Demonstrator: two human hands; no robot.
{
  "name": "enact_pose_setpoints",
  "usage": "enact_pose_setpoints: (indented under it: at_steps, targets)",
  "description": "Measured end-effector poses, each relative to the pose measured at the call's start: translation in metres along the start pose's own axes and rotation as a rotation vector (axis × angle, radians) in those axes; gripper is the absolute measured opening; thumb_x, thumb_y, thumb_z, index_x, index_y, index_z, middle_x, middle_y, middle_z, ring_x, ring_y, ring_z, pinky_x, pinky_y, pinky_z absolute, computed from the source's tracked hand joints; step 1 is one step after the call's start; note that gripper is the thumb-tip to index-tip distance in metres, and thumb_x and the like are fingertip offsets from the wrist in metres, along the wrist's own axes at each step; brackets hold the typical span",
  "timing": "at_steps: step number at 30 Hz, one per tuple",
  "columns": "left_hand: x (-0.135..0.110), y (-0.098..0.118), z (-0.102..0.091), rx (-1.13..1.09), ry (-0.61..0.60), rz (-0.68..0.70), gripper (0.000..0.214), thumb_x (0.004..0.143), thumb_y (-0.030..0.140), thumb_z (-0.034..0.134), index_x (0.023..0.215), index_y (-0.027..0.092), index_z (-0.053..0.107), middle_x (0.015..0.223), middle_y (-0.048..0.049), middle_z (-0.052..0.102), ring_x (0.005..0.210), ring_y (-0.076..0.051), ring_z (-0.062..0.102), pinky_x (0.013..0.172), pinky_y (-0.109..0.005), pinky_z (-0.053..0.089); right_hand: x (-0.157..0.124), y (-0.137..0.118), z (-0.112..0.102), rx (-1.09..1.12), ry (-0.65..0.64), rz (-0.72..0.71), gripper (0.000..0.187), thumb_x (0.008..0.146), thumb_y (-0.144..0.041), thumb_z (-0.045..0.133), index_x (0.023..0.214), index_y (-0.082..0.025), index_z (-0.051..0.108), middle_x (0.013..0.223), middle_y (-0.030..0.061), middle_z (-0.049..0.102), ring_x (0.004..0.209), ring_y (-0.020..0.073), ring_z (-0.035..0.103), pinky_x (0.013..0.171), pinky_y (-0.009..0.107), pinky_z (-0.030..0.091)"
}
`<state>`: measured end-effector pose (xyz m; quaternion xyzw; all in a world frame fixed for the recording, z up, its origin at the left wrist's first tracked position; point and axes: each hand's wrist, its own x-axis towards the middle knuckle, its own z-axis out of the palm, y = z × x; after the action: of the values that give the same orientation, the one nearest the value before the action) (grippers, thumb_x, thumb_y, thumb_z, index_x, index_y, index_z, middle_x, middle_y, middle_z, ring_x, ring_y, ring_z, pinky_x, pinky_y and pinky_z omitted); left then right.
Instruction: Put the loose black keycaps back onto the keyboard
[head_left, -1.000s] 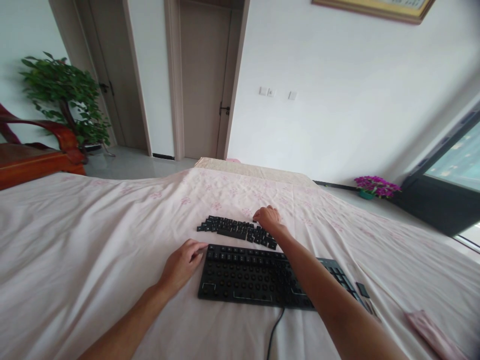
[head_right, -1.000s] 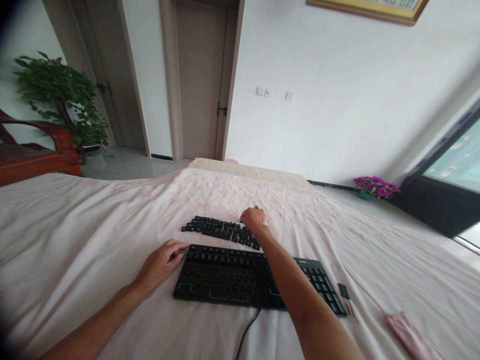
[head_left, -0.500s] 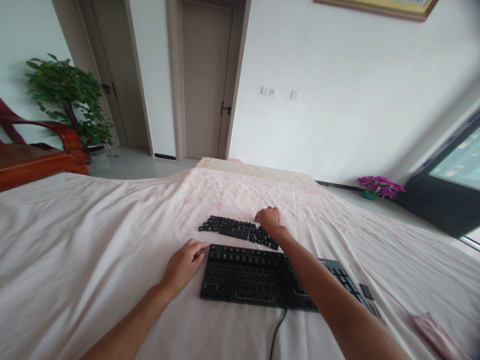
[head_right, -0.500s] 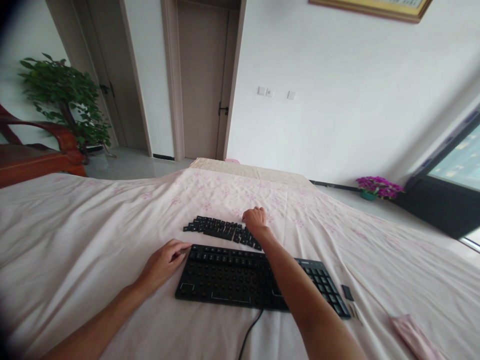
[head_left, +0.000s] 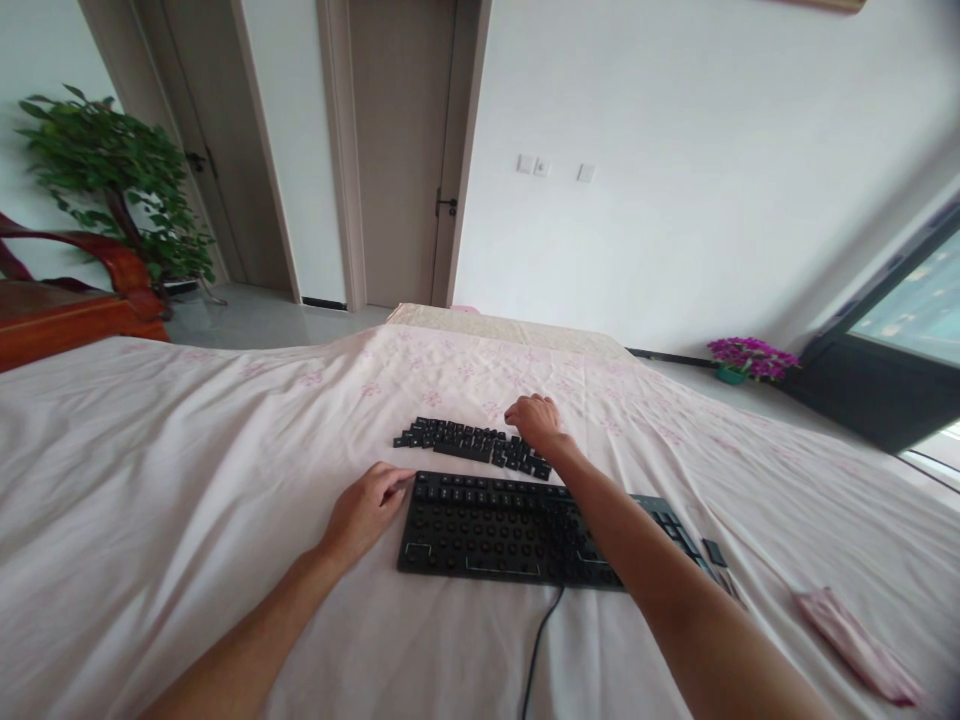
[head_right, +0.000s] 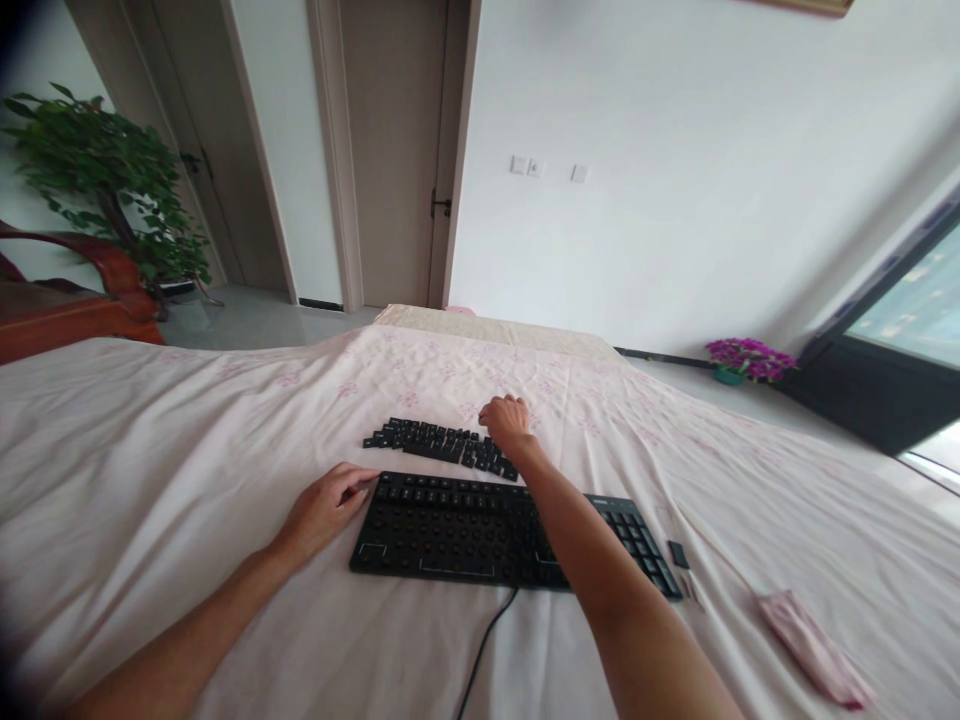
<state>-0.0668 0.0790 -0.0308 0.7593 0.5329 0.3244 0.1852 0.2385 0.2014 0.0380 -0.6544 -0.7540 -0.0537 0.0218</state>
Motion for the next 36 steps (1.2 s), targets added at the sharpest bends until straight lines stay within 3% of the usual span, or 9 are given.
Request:
enact_pose_setpoints:
  at_steps: [4,7,12,16,36]
  targets:
    - [0.000,-0.002,0.001,0.014,-0.005,-0.002,0.032,0.083,0.020,0.046,0.109,0.024,0.066,0.107,-0.0030,0.064,0.085,-0.015,0.062,0.080,-0.025,0.047,-0.036,0.016,-0.017,0.088,0.077,-0.037,0.027,0.088,-0.035,0.052,0.106,-0.029,0.071,0.107,0.0009,0.067,0.101,0.0203,0.052,0.082,0.027,0.032]
    - [0.000,-0.004,0.002,0.022,-0.009,-0.007,0.033,0.083,0.022,0.046,0.109,0.024,0.066,0.107,-0.0034,0.065,0.086,-0.015,0.062,0.079,-0.026,0.048,-0.074,0.032,-0.023,0.216,0.170,-0.101,0.026,0.088,-0.035,0.053,0.103,-0.028,0.072,0.099,0.0003,0.069,0.095,0.0182,0.055,0.081,0.025,0.036]
    - [0.000,-0.004,0.002,0.010,-0.004,0.006,0.033,0.083,0.022,0.046,0.109,0.024,0.065,0.108,-0.0029,0.064,0.088,-0.015,0.062,0.082,-0.027,0.048,-0.135,0.045,-0.015,0.316,0.198,-0.157,0.021,0.086,-0.034,0.057,0.098,-0.029,0.073,0.090,0.0014,0.068,0.087,0.0177,0.056,0.080,0.028,0.040]
    - [0.000,-0.005,0.003,0.012,0.002,0.010,0.033,0.083,0.022,0.046,0.109,0.023,0.066,0.108,-0.0024,0.064,0.087,-0.015,0.063,0.080,-0.027,0.048,-0.165,0.043,-0.003,0.295,0.185,-0.169,0.020,0.088,-0.035,0.056,0.099,-0.031,0.072,0.087,0.0010,0.066,0.084,0.0183,0.055,0.077,0.029,0.039]
    - [-0.002,-0.007,0.004,0.011,0.006,0.007,0.033,0.084,0.023,0.045,0.110,0.024,0.065,0.110,-0.0023,0.064,0.088,-0.016,0.062,0.080,-0.027,0.048,-0.182,0.025,-0.005,-0.020,0.202,-0.286,0.023,0.093,-0.032,0.049,0.088,-0.024,0.069,0.080,0.0032,0.062,0.080,0.0167,0.049,0.069,0.031,0.027]
